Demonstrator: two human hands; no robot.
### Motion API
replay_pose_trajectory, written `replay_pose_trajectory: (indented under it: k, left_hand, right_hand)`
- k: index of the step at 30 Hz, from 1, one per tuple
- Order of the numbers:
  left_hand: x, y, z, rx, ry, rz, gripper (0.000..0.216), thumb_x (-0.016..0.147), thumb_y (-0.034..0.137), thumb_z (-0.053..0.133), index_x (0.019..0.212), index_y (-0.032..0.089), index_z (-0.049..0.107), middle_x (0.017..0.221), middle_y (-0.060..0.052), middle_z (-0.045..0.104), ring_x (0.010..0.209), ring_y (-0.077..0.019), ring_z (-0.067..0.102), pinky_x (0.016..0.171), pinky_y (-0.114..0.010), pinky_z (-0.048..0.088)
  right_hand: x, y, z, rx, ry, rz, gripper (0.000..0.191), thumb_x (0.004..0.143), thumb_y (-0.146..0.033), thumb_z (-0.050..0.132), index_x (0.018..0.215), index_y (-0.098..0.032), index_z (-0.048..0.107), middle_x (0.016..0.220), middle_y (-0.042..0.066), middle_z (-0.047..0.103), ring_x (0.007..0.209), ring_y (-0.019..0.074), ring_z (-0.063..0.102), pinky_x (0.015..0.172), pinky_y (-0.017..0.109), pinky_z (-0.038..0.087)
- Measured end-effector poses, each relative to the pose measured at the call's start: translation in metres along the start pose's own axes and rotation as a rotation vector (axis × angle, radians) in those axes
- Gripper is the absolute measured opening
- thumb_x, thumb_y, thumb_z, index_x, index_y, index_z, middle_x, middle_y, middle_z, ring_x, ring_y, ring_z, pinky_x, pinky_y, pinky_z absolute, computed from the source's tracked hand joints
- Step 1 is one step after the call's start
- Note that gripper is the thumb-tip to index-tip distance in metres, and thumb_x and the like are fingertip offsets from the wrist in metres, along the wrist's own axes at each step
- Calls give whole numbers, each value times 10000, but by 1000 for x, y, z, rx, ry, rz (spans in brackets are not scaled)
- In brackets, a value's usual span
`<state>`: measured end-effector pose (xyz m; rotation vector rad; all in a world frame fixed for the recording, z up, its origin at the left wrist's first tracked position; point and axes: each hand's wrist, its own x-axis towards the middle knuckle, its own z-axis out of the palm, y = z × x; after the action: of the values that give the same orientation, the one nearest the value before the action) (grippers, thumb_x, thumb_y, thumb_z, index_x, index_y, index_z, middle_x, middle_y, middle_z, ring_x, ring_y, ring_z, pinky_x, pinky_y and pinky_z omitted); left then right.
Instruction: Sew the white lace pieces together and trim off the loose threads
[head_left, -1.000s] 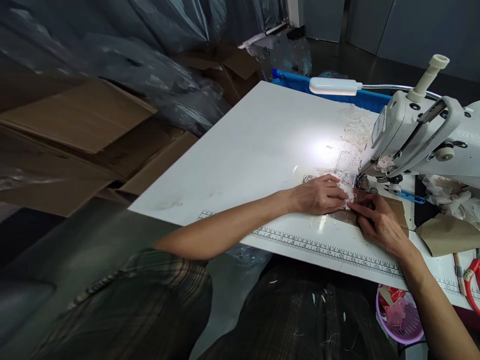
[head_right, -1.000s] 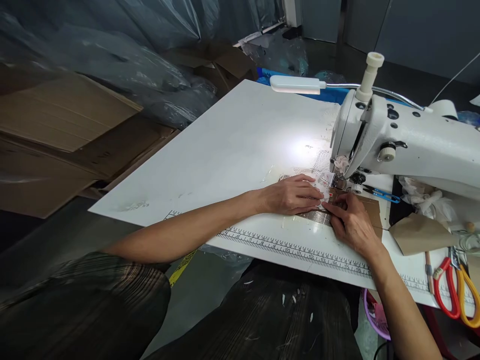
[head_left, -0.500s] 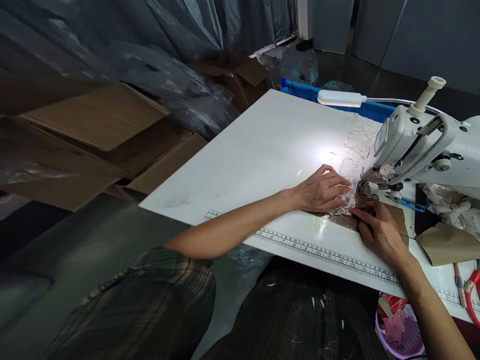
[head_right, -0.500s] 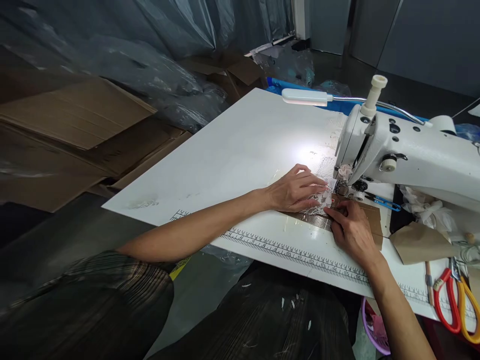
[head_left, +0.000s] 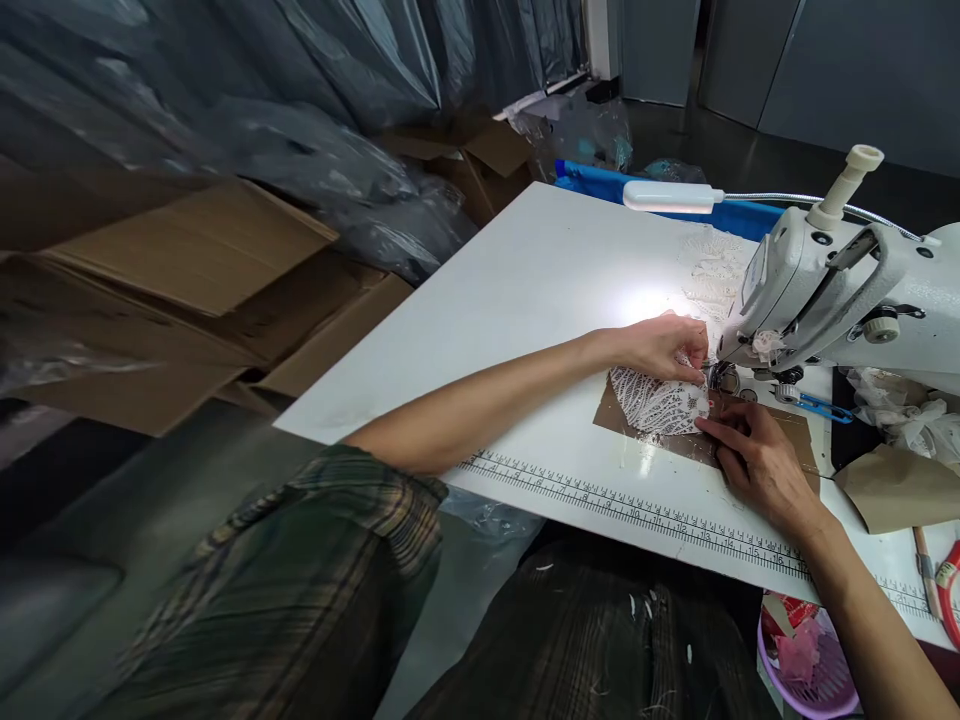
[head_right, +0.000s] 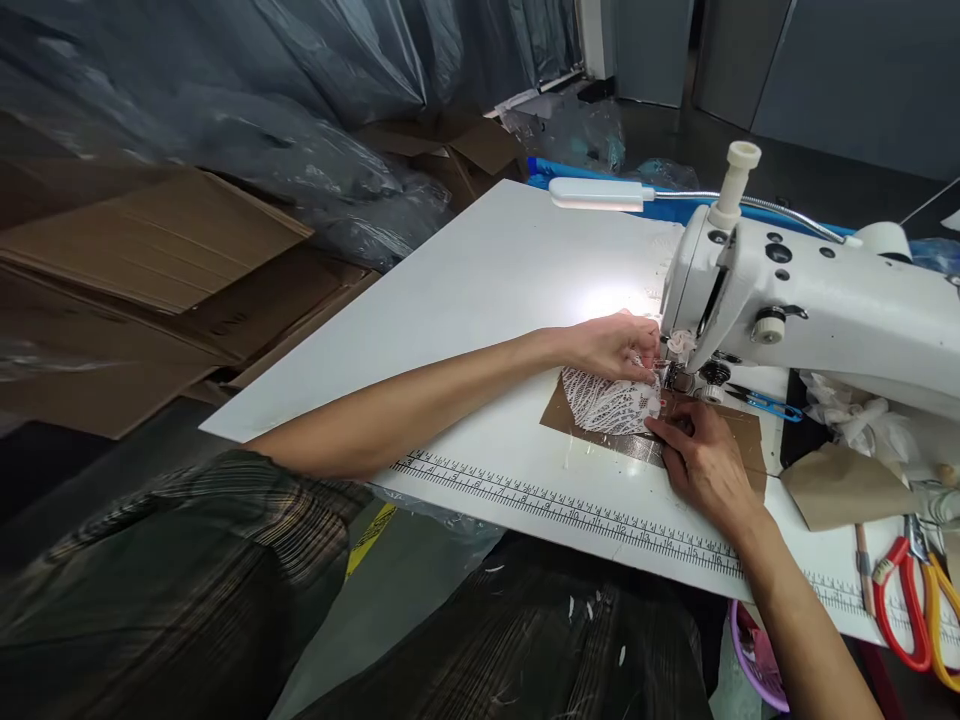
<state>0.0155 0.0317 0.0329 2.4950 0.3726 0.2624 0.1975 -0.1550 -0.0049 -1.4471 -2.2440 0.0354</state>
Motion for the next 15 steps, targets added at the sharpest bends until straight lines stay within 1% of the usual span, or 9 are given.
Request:
replay_pose_trajectory:
  k: [3, 4, 6, 8, 12, 13, 15]
  left_hand:
    - [-2, 6, 0, -286, -61, -45, 162, 816, 322, 651, 784, 167, 614, 939, -61, 716, 867, -167, 660, 716, -289, 499]
    - [-2, 8, 0, -336, -64, -66, 148, 819, 312, 639, 814, 167, 610, 917, -55, 724, 840, -157, 669, 688, -276, 500]
    - [0, 9, 2, -338, -29, -85, 140, 818, 286, 626, 886, 165, 613, 900, -50, 732, 797, -147, 673, 653, -265, 498]
    - [4, 9, 4, -249, 11, -74, 150, 816, 265, 619, 925, 162, 625, 899, -49, 733, 762, -144, 664, 627, -266, 487]
    - [10, 7, 10, 4, 7, -52, 130, 831, 259, 605, 903, 162, 653, 852, -41, 710, 689, -141, 626, 574, -266, 439]
    - [10, 7, 11, 94, 30, -50, 131, 833, 254, 604, 911, 161, 653, 863, -47, 701, 695, -147, 617, 576, -272, 425]
    - [7, 7, 14, 320, 131, -37, 131, 850, 249, 596, 929, 157, 647, 935, -79, 685, 756, -174, 606, 623, -301, 410]
  right_hand:
    - [0, 0, 2, 17, 10, -6, 377, 925, -157, 496, 1203, -258, 730, 1051, 106, 594, 910, 218, 579, 794, 380, 566]
    - [0, 0, 2, 20, 11, -6, 376, 925, -155, 496, 1201, -254, 731, 1048, 107, 595, 909, 219, 579, 792, 383, 566]
    - [0, -1, 2, 23, 17, -2, 377, 922, -150, 495, 1194, -253, 735, 1049, 108, 600, 913, 223, 580, 792, 391, 568]
    - [1, -2, 1, 25, 26, 2, 379, 917, -145, 497, 1184, -259, 740, 1052, 108, 606, 917, 225, 581, 797, 399, 570]
    - [1, -3, 0, 32, 14, 14, 383, 912, -143, 498, 1177, -274, 741, 1055, 105, 611, 916, 226, 585, 798, 401, 573]
    - [2, -3, -1, 32, 8, 16, 383, 914, -146, 497, 1180, -276, 740, 1054, 105, 611, 915, 226, 585, 796, 400, 573]
    - [2, -3, -2, 31, 2, 16, 383, 917, -150, 493, 1186, -272, 737, 1050, 105, 610, 909, 224, 583, 797, 399, 573]
